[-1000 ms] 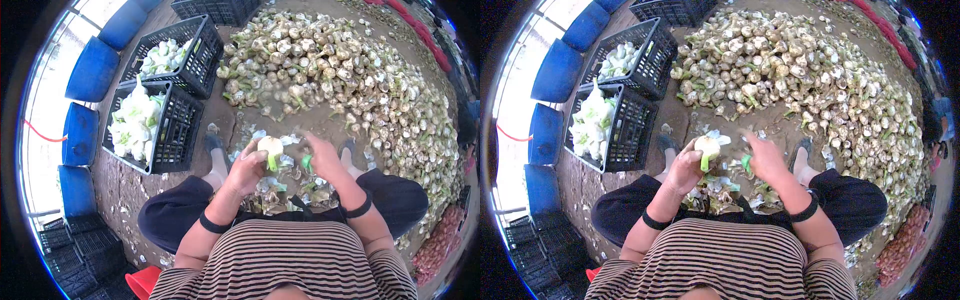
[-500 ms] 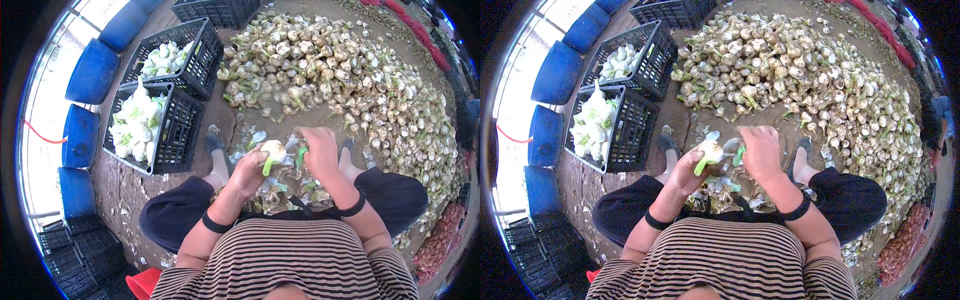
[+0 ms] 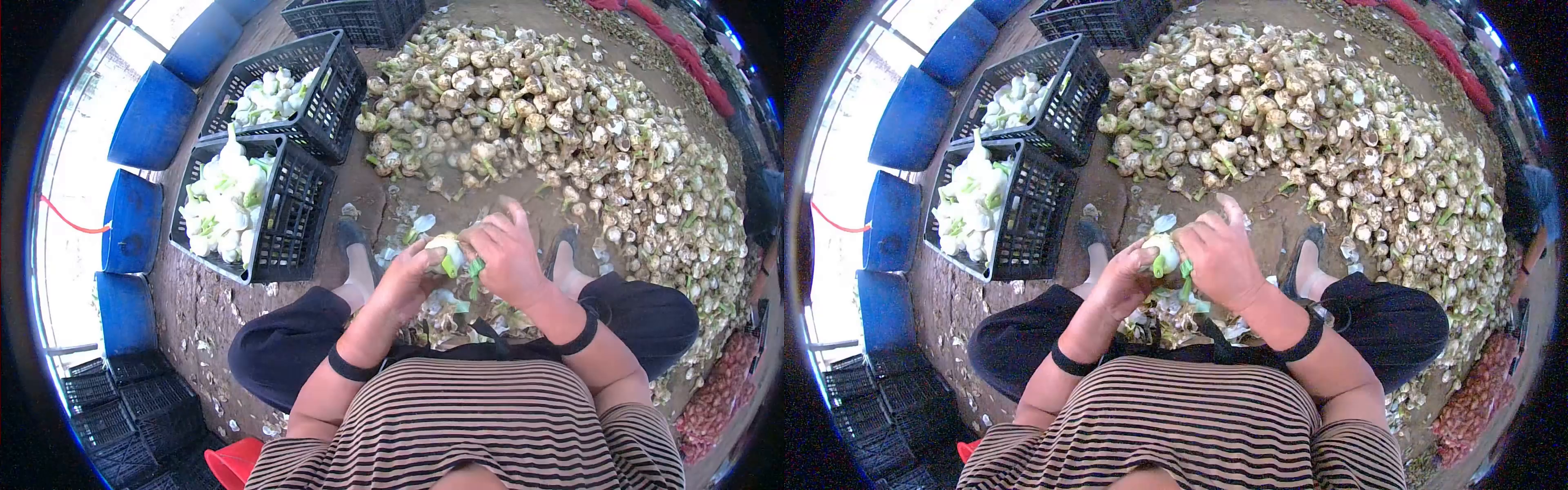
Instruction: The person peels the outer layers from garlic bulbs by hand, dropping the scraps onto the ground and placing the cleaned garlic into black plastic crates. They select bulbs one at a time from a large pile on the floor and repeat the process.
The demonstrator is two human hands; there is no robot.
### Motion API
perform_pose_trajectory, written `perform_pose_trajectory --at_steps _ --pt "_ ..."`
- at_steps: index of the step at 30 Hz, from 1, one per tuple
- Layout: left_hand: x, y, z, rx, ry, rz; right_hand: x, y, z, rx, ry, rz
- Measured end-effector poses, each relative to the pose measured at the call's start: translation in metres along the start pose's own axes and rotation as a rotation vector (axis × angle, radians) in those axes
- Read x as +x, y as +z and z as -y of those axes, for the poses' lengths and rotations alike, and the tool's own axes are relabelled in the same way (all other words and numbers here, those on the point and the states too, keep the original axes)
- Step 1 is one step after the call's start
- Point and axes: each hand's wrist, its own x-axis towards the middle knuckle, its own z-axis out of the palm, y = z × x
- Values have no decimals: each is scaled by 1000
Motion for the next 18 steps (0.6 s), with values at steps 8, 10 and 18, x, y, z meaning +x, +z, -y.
perform_pose_trajectory --at_steps 8,10,18 --pt "-10 16 -2 208 -178 98 -23 13 -55 -239 402 511" --pt "-5 6 -3 119 -151 -47 -23 4 -41 241 523 285" --pt "3 5 12 60 -33 62 -15 -5 2 196 183 39"
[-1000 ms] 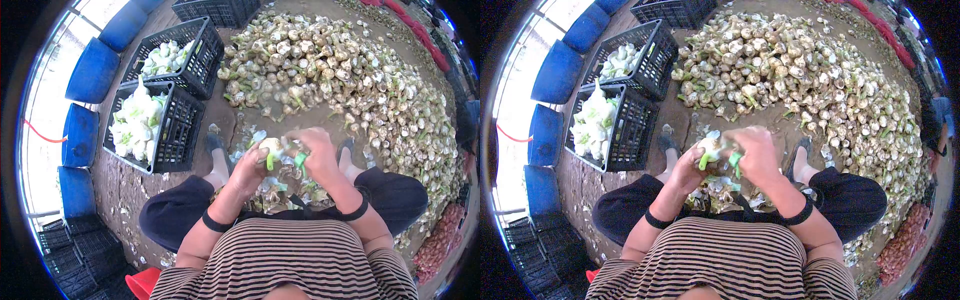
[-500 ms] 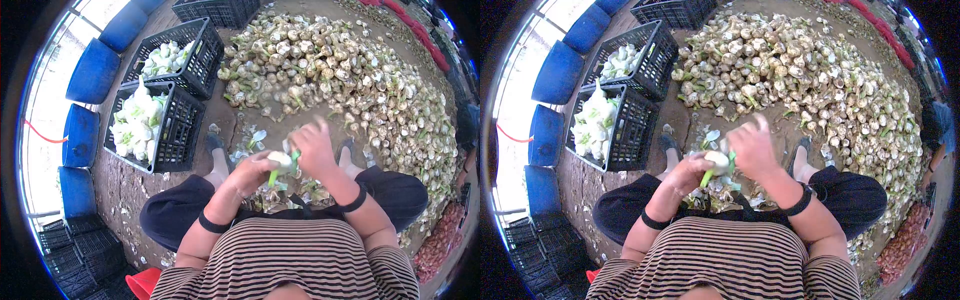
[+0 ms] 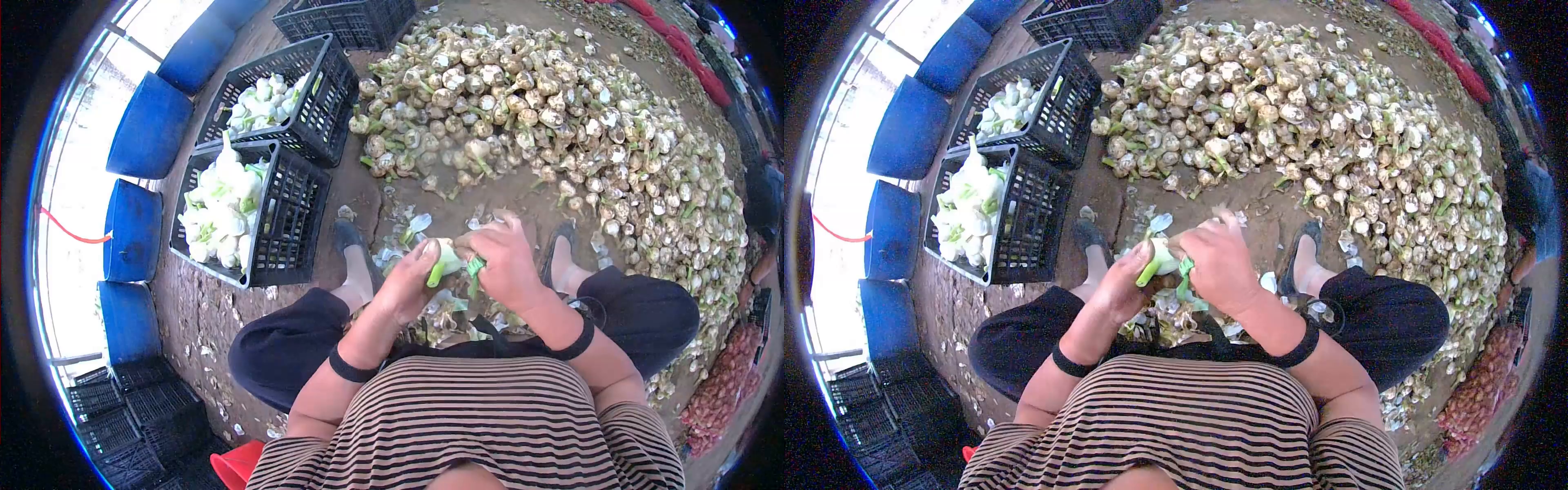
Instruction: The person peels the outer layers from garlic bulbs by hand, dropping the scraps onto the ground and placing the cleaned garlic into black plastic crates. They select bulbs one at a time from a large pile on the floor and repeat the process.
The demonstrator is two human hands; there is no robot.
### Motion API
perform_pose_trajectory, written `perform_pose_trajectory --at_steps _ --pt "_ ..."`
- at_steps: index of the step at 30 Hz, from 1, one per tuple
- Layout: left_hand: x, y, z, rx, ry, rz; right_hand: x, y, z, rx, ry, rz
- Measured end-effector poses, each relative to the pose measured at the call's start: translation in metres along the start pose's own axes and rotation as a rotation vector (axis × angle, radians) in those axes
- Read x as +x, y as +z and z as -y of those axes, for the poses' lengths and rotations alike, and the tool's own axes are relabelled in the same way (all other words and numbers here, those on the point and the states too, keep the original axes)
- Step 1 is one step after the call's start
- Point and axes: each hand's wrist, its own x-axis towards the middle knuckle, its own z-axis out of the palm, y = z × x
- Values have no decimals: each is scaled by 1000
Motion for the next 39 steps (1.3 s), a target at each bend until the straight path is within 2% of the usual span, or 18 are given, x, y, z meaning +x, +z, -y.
perform_pose_trajectory --at_steps 3,7,10,13,14,17,18,21,24,28,31,34,37,38,39 --pt "-1 -3 5 45 15 -12 -1 2 -1 -49 -61 6" --pt "-9 4 -9 96 -80 29 5 -2 -4 -136 -174 13" --pt "-14 18 -12 536 -97 86 12 -2 -31 -360 -42 54" --pt "-16 20 -14 557 23 52 -4 8 -68 -597 227 235" --pt "-14 17 -12 490 77 28 -9 5 -68 -483 274 293" --pt "-2 0 -7 738 231 -84 -11 -14 -39 194 421 338" --pt "-2 1 -9 837 263 -156 -11 -16 -28 186 324 294" --pt "-1 4 -9 1186 237 -235 -10 -6 6 43 14 -13" --pt "-5 12 -9 1305 199 -269 -11 2 8 -209 -162 38" --pt "-3 -1 -1 1373 257 -233 -13 11 4 -285 -297 27" --pt "-8 9 -6 1336 183 -122 -10 8 -3 -314 -216 27" --pt "-17 22 -10 1308 272 -92 -5 8 -39 -524 157 226" --pt "-12 15 -12 765 196 -25 -21 12 -65 -298 392 290" --pt "-12 17 -18 798 252 -1 -20 7 -62 -120 470 345" --pt "-11 15 -19 737 248 8 -20 5 -56 273 516 301"
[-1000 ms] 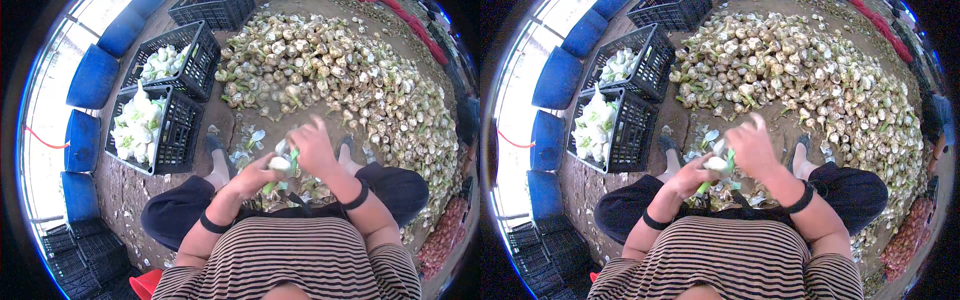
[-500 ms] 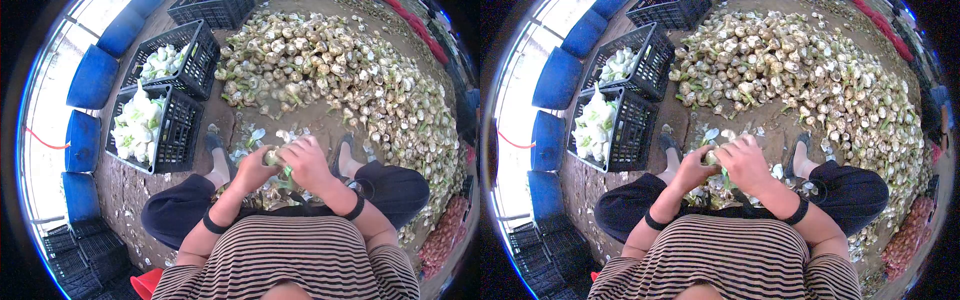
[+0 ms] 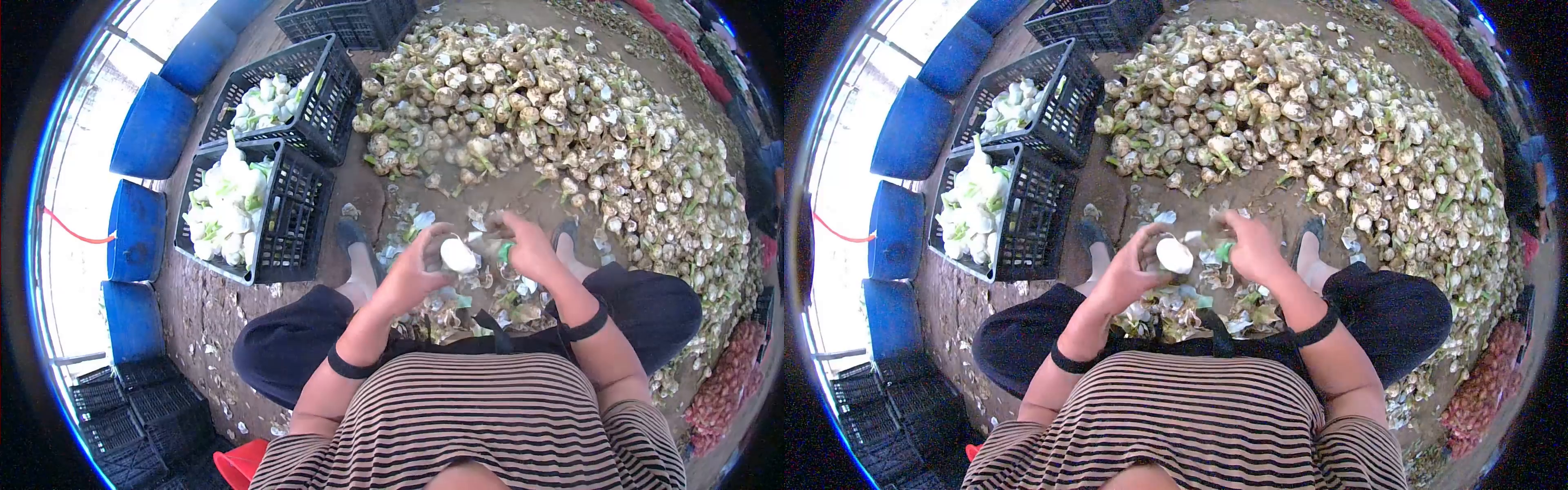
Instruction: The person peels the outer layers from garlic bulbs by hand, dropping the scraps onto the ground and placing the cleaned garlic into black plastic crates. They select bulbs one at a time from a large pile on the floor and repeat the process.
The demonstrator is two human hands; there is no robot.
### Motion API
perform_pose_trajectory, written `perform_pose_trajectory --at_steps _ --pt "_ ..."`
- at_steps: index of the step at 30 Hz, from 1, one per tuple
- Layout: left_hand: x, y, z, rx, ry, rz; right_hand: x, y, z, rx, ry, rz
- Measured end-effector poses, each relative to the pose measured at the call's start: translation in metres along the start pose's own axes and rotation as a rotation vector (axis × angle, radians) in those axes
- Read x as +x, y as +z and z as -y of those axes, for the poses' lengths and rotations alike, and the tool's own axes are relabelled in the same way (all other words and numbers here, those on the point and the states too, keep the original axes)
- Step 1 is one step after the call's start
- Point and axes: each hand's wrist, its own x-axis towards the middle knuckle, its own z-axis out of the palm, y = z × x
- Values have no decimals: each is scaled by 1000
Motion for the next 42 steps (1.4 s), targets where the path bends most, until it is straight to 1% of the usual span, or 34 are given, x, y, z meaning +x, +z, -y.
perform_pose_trajectory --at_steps 2,3,6,7,10,11,12,14,15,16,18,19,20,21,22,24,26,27,28,29,30,31,32,33,34,36,37,39,41,42 --pt "5 -2 2 -120 10 12 -5 -1 18 768 -45 94" --pt "5 0 -5 -128 15 23 -12 -7 37 902 -36 127" --pt "7 8 -14 132 211 -77 -11 -12 54 539 -174 112" --pt "1 7 -24 504 168 -98 -11 -16 60 375 -210 21" --pt "-6 13 -65 725 187 -180 -10 -43 100 331 -284 -24" --pt "-8 7 -77 691 339 -162 -17 -62 128 262 -257 -31" --pt "-7 4 -87 650 463 -169 -18 -75 140 207 -302 8" --pt "-12 -2 -123 713 483 -107 -18 -100 164 95 -398 89" --pt "-16 -3 -140 748 482 -129 -26 -117 186 90 -466 190" --pt "-15 -7 -155 805 511 -197 -33 -133 205 9 -514 235" --pt "-5 -27 -180 702 653 -136 -45 -159 234 -160 -605 327" --pt "-12 -27 -197 452 562 -120 -44 -172 244 -231 -625 293" --pt "-22 -30 -220 509 619 -114 -42 -187 252 -299 -648 260" --pt "-24 -37 -233 442 617 -78 -40 -198 257 -363 -668 229" --pt "-26 -44 -243 374 611 -39 -37 -205 260 -292 -611 156" --pt "-28 -58 -257 430 604 -65 -29 -219 263 -146 -485 18" --pt "-21 -71 -263 501 603 -107 5 -224 238 -63 -627 -86" --pt "-13 -81 -258 408 571 -87 26 -224 223 -22 -696 -132" --pt "-6 -89 -249 389 426 -150 41 -223 212 -69 -582 -121" --pt "7 -102 -232 331 348 -124 62 -215 195 -113 -509 -107" --pt "22 -118 -208 269 263 -101 81 -201 173 -55 -458 -109" --pt "42 -143 -164 68 101 -166 123 -184 112 -335 -397 22" --pt "57 -149 -129 -128 -35 -187 167 -166 52 -617 -376 166" --pt "65 -153 -106 -156 -88 -226 198 -159 -13 -1021 -383 377" --pt "73 -159 -87 -183 -134 -266 182 -164 -11 -905 -370 425" --pt "87 -174 -37 -364 -128 -306 205 -149 -94 -1015 -442 310" --pt "93 -176 -22 -453 -160 -400 220 -147 -84 -891 -394 393" --pt "102 -183 2 -580 -183 -485 219 -161 -42 -632 -263 540" --pt "115 -190 15 -609 -192 -550 244 -181 -22 -463 -31 496" --pt "120 -196 14 -666 -137 -548 257 -196 -9 -385 90 468"
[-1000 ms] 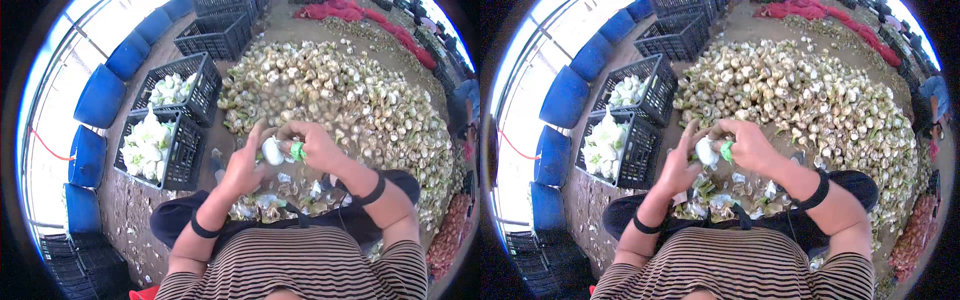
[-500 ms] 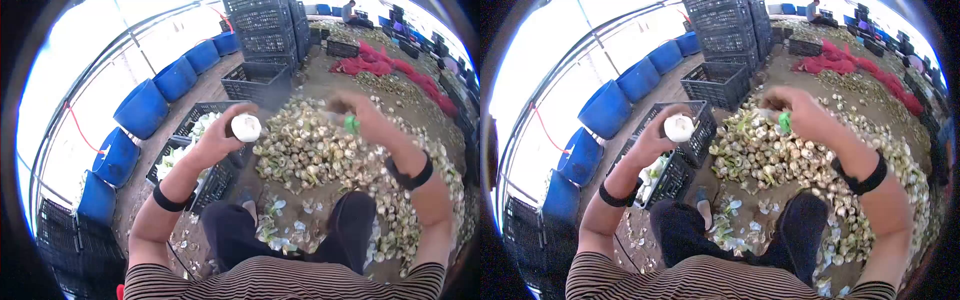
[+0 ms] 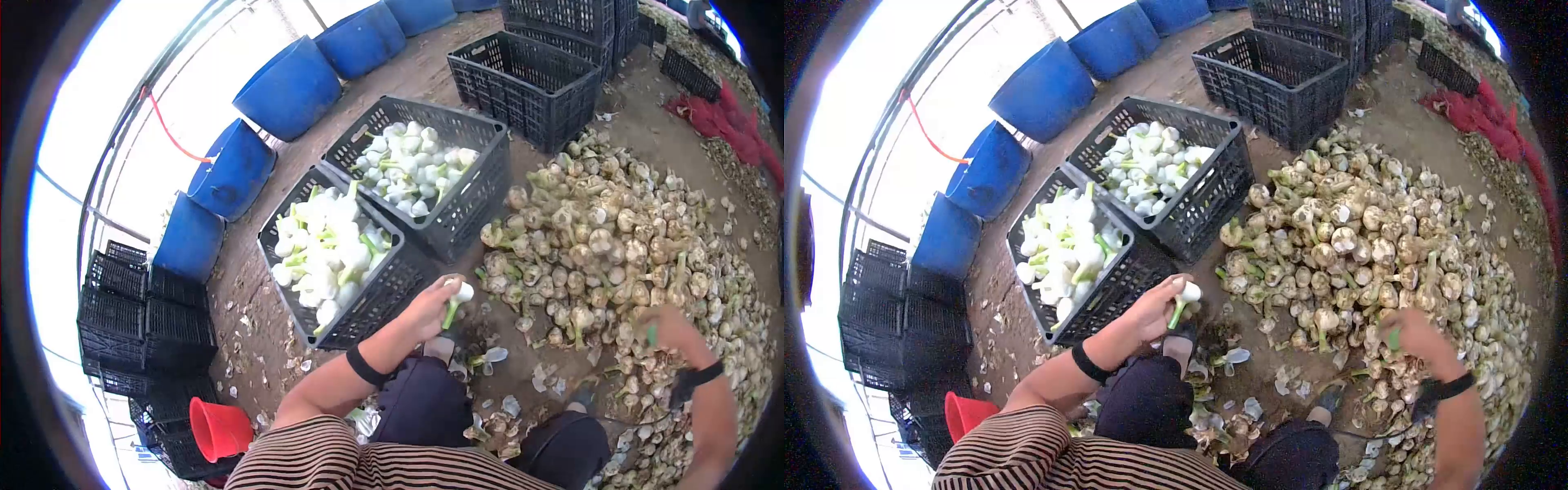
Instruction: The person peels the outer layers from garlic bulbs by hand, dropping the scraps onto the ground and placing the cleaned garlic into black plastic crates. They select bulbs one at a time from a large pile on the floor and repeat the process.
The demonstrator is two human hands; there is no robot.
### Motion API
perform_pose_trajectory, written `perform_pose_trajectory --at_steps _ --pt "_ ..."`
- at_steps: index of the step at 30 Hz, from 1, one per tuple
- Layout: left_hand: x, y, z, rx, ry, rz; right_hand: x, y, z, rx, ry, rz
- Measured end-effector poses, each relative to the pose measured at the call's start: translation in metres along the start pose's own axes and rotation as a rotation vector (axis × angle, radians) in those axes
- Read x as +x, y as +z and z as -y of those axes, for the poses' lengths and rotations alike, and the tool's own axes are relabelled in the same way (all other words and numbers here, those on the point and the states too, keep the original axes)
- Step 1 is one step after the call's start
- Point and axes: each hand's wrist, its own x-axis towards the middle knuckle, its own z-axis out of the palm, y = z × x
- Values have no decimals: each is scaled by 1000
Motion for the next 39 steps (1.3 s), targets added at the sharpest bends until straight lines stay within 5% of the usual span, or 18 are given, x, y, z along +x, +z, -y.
perform_pose_trajectory --at_steps 4,7,8,12,15,17,20,23,26,27,28,34,38,39 --pt "7 20 -67 -467 81 -105 -15 -96 -7 13 -170 -456" --pt "42 -27 -130 -601 445 35 -47 -160 3 275 -49 -753" --pt "45 -19 -148 -351 652 -102 -54 -167 -3 297 -19 -820" --pt "56 7 -165 -718 339 -313 -104 -198 -33 173 106 -1041" --pt "59 27 -125 -420 194 -43 -139 -210 -60 4 218 -1094" --pt "57 39 -100 -264 68 211 -156 -212 -75 -132 296 -1082" --pt "50 63 -72 -43 -33 290 -170 -206 -89 -483 392 -973" --pt "47 76 -44 53 -135 346 -142 -155 -80 -877 160 -593" --pt "56 77 -12 114 -220 372 -56 -29 -49 -263 -37 -148" --pt "56 79 -7 88 -276 398 -26 16 -41 -64 194 26" --pt "58 80 -1 126 -293 378 1 60 -46 -40 108 -16" --pt "82 71 40 264 -385 369 128 216 -87 206 457 -96" --pt "99 67 70 502 -410 400 106 189 -51 333 380 -417" --pt "100 74 69 542 -454 437 104 173 -47 578 383 -358"
